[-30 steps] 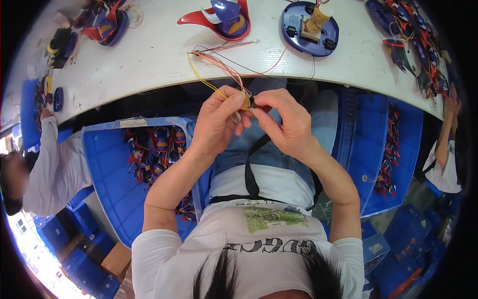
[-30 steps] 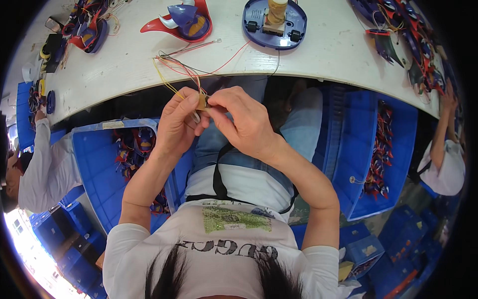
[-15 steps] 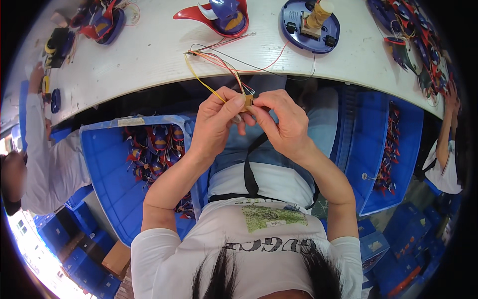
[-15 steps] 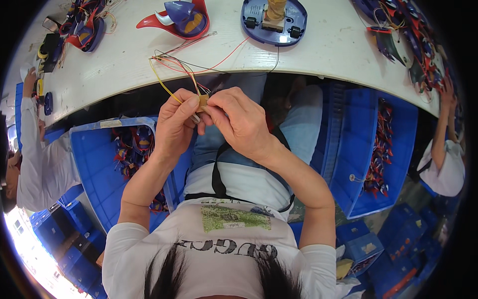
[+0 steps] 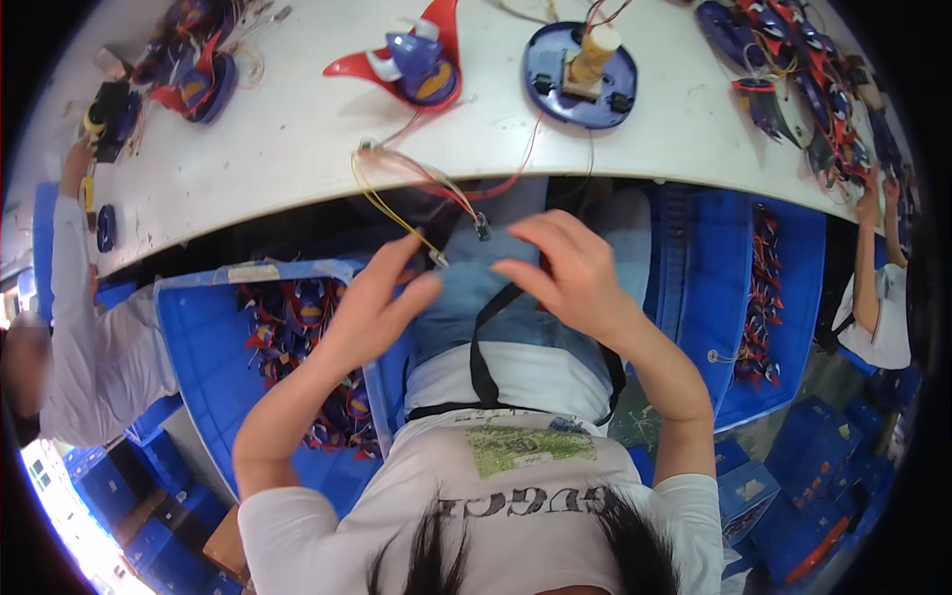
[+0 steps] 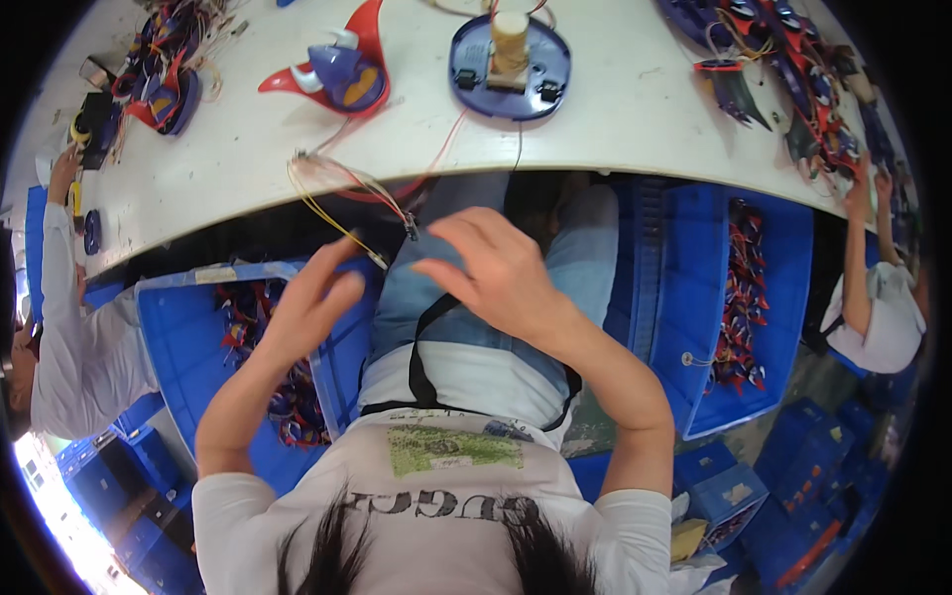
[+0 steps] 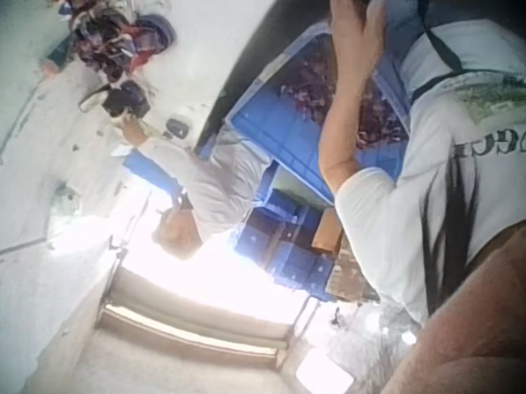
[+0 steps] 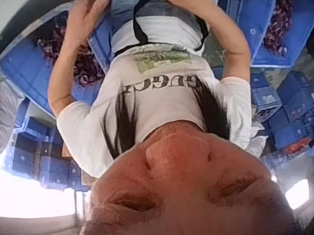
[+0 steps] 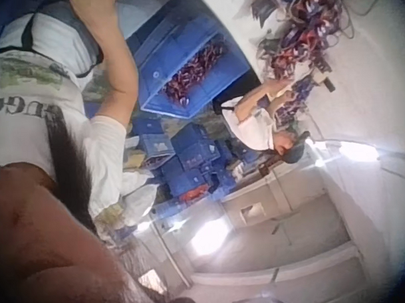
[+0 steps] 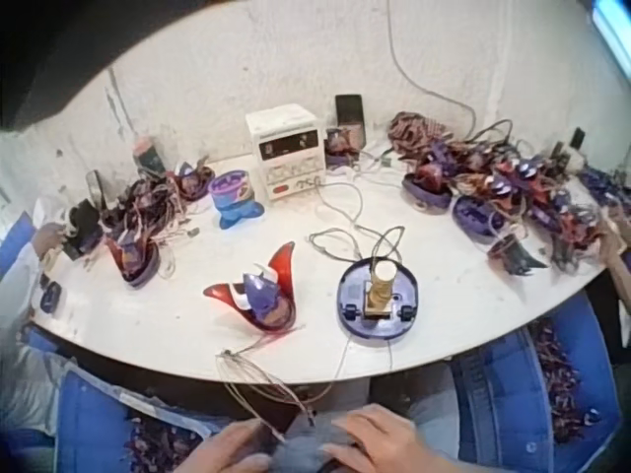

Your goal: Assembling and testing small electronic motor units by connecting wires and using a testing fixture.

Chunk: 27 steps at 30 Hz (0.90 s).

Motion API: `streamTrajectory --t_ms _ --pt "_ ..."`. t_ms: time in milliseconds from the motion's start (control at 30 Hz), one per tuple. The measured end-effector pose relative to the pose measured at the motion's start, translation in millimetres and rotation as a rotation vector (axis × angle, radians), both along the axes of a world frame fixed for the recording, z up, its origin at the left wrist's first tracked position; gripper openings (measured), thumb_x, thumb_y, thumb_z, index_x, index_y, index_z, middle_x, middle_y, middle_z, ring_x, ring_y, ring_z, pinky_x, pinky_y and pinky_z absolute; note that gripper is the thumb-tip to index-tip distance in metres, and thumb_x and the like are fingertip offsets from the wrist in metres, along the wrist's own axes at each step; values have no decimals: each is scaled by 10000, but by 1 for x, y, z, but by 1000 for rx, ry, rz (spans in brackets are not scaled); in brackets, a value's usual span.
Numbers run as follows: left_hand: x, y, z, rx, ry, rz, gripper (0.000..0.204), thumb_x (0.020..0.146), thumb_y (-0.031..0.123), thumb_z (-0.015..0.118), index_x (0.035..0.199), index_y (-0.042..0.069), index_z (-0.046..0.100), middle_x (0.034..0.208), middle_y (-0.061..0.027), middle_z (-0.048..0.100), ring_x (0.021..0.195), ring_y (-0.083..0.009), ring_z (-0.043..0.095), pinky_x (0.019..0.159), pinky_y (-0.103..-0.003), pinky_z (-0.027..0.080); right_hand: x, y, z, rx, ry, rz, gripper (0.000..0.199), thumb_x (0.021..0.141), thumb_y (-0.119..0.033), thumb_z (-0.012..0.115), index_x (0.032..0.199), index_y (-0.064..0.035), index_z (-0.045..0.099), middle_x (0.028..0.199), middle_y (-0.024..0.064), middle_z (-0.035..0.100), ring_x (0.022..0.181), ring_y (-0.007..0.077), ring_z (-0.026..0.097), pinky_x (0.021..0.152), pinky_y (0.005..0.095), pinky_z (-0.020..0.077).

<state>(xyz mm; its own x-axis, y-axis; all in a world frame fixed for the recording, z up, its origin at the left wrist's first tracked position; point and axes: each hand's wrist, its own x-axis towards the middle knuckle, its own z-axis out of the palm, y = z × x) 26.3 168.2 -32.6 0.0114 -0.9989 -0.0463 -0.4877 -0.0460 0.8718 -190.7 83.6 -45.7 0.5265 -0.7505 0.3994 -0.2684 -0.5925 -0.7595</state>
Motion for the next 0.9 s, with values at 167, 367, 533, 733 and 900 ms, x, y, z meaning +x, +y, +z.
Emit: streamTrajectory --t_ms 167,367,533,733,900 --pt "12 -19 52 -279 -212 -49 178 798 88 705 930 0 624 873 -97 615 734 -188 539 647 -287 471 -40 -57 45 11 -52 -267 320 799 -71 695 1089 -1 582 958 76 573 664 129 494 579 226 421" --pt "-77 -159 -8 -637 -349 -64 960 631 266 835 1341 -103 305 1302 -264 406 1167 -384 439 986 -435 380 -9 -130 55 49 67 -270 233 816 -103 684 1009 -14 589 935 67 578 659 136 495 563 248 412" --pt "-87 -188 -24 -474 -204 -27 1096 564 273 863 1364 -126 228 1308 -292 398 1178 -399 432 993 -444 373 -1 -143 47 -5 265 -181 196 816 -125 691 942 -16 588 898 63 595 653 143 510 568 271 420" --pt "-91 -194 -26 -550 -160 35 1076 580 250 851 1379 -108 226 1316 -285 402 1169 -404 438 983 -448 377 -15 -129 44 -387 138 -132 144 840 -132 658 915 -26 594 789 41 618 635 144 526 575 268 422" --pt "-84 -168 -10 -686 -208 8 844 646 227 813 1306 -60 373 1279 -247 443 1134 -379 462 966 -440 383 -55 -168 68 -32 -1 -458 158 877 -185 636 917 -32 637 794 22 647 617 98 501 582 218 410"
